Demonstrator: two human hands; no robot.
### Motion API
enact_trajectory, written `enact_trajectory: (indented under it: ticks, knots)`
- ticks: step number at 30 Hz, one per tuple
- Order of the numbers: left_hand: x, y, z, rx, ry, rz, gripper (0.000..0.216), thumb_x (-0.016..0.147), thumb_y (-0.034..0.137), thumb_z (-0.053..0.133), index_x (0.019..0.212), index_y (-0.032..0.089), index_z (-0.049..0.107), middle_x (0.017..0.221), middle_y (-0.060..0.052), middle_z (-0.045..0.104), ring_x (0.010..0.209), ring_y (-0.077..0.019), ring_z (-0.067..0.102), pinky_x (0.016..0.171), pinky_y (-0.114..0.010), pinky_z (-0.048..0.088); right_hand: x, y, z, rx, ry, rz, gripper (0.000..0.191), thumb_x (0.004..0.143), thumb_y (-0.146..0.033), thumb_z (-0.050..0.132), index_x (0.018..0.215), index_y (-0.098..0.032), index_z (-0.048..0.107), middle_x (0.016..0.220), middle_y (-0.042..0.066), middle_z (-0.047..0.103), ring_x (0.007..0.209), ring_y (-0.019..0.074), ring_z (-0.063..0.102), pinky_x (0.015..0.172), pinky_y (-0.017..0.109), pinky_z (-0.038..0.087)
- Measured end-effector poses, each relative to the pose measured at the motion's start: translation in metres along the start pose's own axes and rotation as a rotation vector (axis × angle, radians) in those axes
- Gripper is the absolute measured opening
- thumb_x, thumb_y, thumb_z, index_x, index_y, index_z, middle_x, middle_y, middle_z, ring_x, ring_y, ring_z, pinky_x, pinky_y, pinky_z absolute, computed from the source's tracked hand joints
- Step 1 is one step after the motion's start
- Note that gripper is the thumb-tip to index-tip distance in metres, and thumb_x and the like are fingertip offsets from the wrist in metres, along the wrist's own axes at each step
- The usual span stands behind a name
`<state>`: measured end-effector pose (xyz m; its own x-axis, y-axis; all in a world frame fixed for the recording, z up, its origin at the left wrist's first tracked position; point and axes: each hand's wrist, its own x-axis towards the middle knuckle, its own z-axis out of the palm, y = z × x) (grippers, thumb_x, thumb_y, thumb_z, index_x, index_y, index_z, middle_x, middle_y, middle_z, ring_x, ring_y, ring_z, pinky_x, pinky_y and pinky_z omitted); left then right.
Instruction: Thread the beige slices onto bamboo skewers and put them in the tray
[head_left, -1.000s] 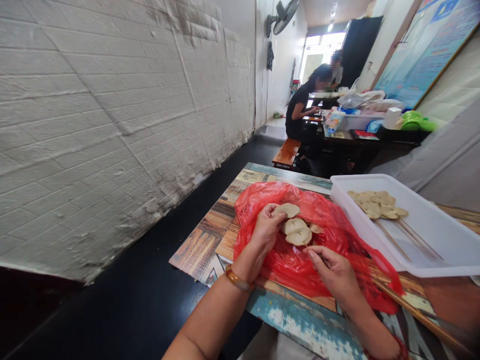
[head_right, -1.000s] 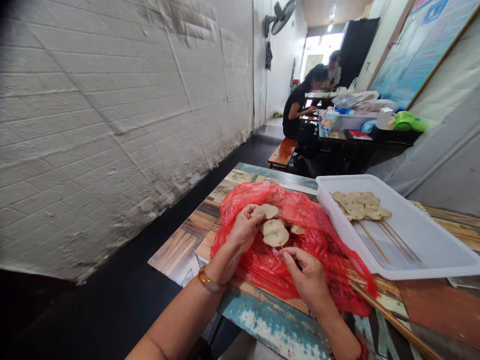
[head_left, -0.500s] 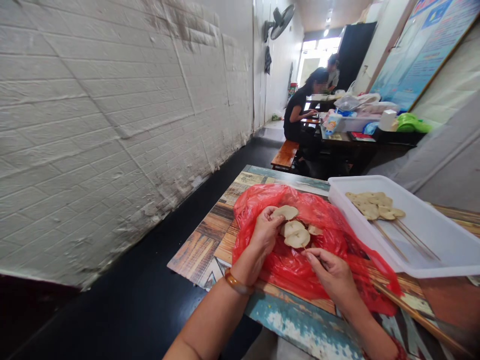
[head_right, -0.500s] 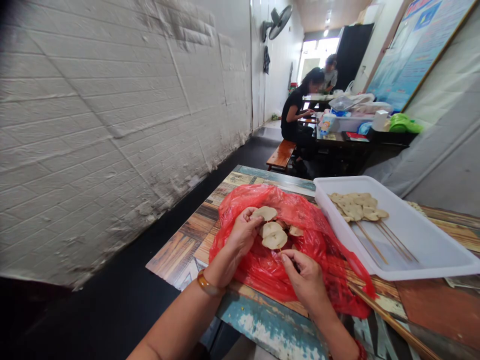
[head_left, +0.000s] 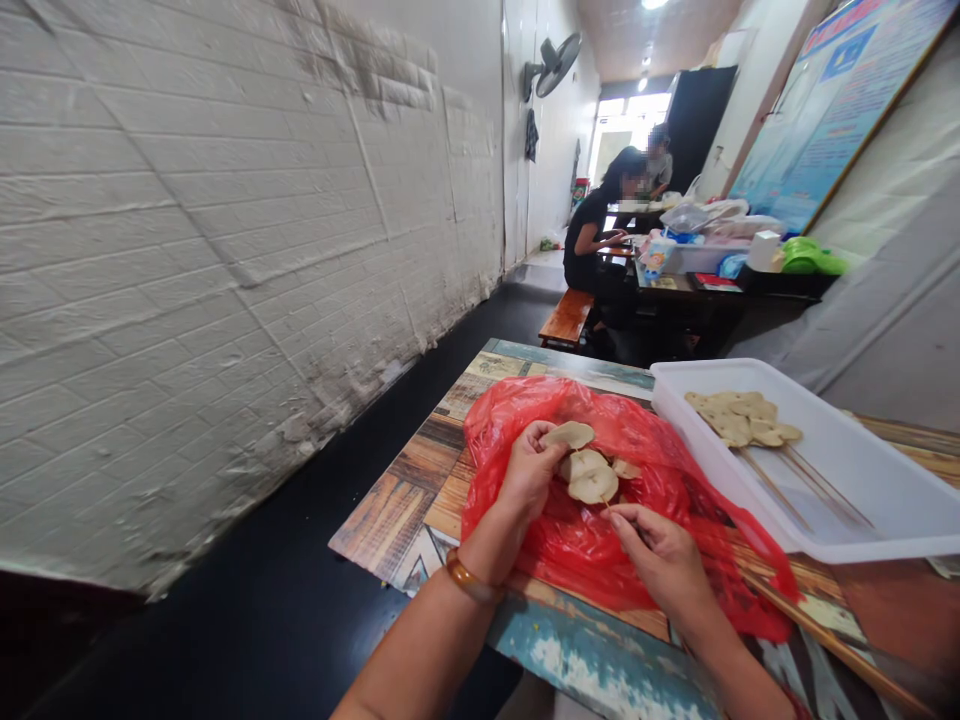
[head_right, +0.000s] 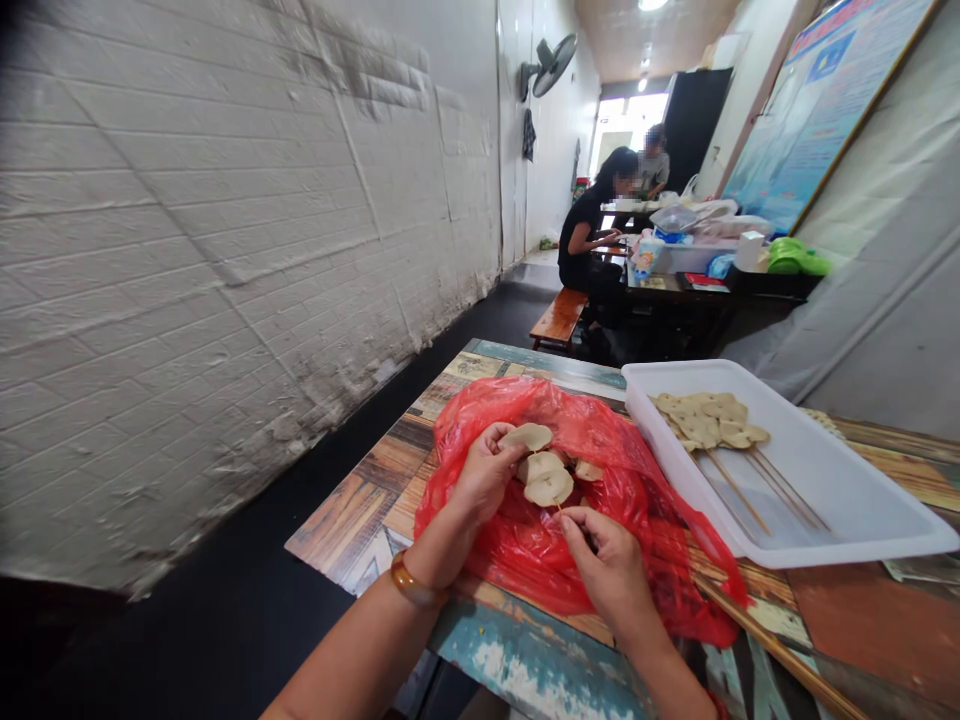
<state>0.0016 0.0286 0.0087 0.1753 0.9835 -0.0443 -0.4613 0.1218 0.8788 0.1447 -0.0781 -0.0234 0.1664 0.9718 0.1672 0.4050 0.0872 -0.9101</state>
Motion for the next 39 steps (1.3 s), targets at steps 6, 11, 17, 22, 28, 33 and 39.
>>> enact_trajectory:
  ticks: [6, 11, 17, 22, 28, 33, 39]
  knots:
    - [0.002, -0.007, -0.002, 0.08, 0.021, 0.105, 0.023, 0.062, 0.019, 0.067, 0.08, 0.017, 0.053, 0.071, 0.003, 0.056, 0.061, -0.0078, 0.049, 0.057, -0.018, 0.036, 0.0, 0.0, 0.003, 0.01, 0.017, -0.003, 0.031, 0.083, -0.043, 0.054, 0.084, -0.016, 0.07, 0.075, 0.005, 0.07, 0.068, 0.018, 0.064, 0.062, 0.025, 0.05]
    - [0.003, -0.011, -0.004, 0.128, 0.012, 0.148, 0.022, 0.062, 0.02, 0.068, 0.077, 0.017, 0.052, 0.07, 0.003, 0.055, 0.062, -0.0086, 0.048, 0.057, -0.018, 0.036, 0.001, -0.001, 0.004, -0.005, 0.018, -0.011, 0.032, 0.083, -0.043, 0.053, 0.083, -0.017, 0.07, 0.078, 0.006, 0.072, 0.071, 0.0199, 0.066, 0.065, 0.027, 0.051]
    - [0.004, -0.011, -0.003, 0.139, 0.024, 0.146, 0.021, 0.061, 0.018, 0.067, 0.076, 0.017, 0.052, 0.066, 0.004, 0.052, 0.057, -0.0076, 0.045, 0.055, -0.018, 0.034, 0.001, -0.002, 0.003, -0.03, 0.006, -0.016, 0.031, 0.084, -0.043, 0.051, 0.082, -0.018, 0.069, 0.079, 0.006, 0.072, 0.073, 0.0202, 0.066, 0.065, 0.027, 0.051]
    - [0.001, -0.007, -0.001, 0.145, 0.031, 0.109, 0.024, 0.058, 0.021, 0.073, 0.072, 0.017, 0.053, 0.065, 0.004, 0.053, 0.057, -0.0078, 0.046, 0.054, -0.018, 0.035, 0.001, -0.003, 0.004, -0.037, 0.02, -0.026, 0.031, 0.083, -0.044, 0.051, 0.08, -0.019, 0.069, 0.076, 0.005, 0.071, 0.07, 0.0197, 0.066, 0.063, 0.026, 0.051]
    - [-0.001, -0.005, 0.0, 0.128, -0.01, 0.065, 0.03, 0.057, 0.026, 0.076, 0.072, 0.017, 0.052, 0.062, 0.005, 0.051, 0.055, -0.0075, 0.045, 0.052, -0.018, 0.035, 0.002, 0.0, 0.005, -0.091, 0.03, -0.04, 0.034, 0.085, -0.045, 0.049, 0.081, -0.017, 0.069, 0.076, 0.005, 0.071, 0.07, 0.0195, 0.065, 0.063, 0.026, 0.049]
    - [-0.001, -0.007, -0.002, 0.071, -0.072, 0.025, 0.03, 0.057, 0.025, 0.075, 0.074, 0.016, 0.052, 0.067, 0.003, 0.055, 0.058, -0.0078, 0.048, 0.054, -0.018, 0.036, 0.002, -0.001, 0.005, -0.138, 0.042, -0.075, 0.036, 0.087, -0.046, 0.046, 0.079, -0.018, 0.068, 0.074, 0.005, 0.07, 0.07, 0.0196, 0.065, 0.064, 0.026, 0.049]
    - [-0.002, -0.001, -0.004, -0.037, -0.081, -0.026, 0.037, 0.054, 0.026, 0.078, 0.08, 0.016, 0.054, 0.076, 0.0, 0.059, 0.064, -0.0095, 0.054, 0.059, -0.02, 0.04, 0.001, -0.005, 0.003, -0.112, 0.037, -0.102, 0.036, 0.087, -0.046, 0.046, 0.08, -0.018, 0.067, 0.072, 0.005, 0.07, 0.068, 0.0197, 0.065, 0.064, 0.027, 0.049]
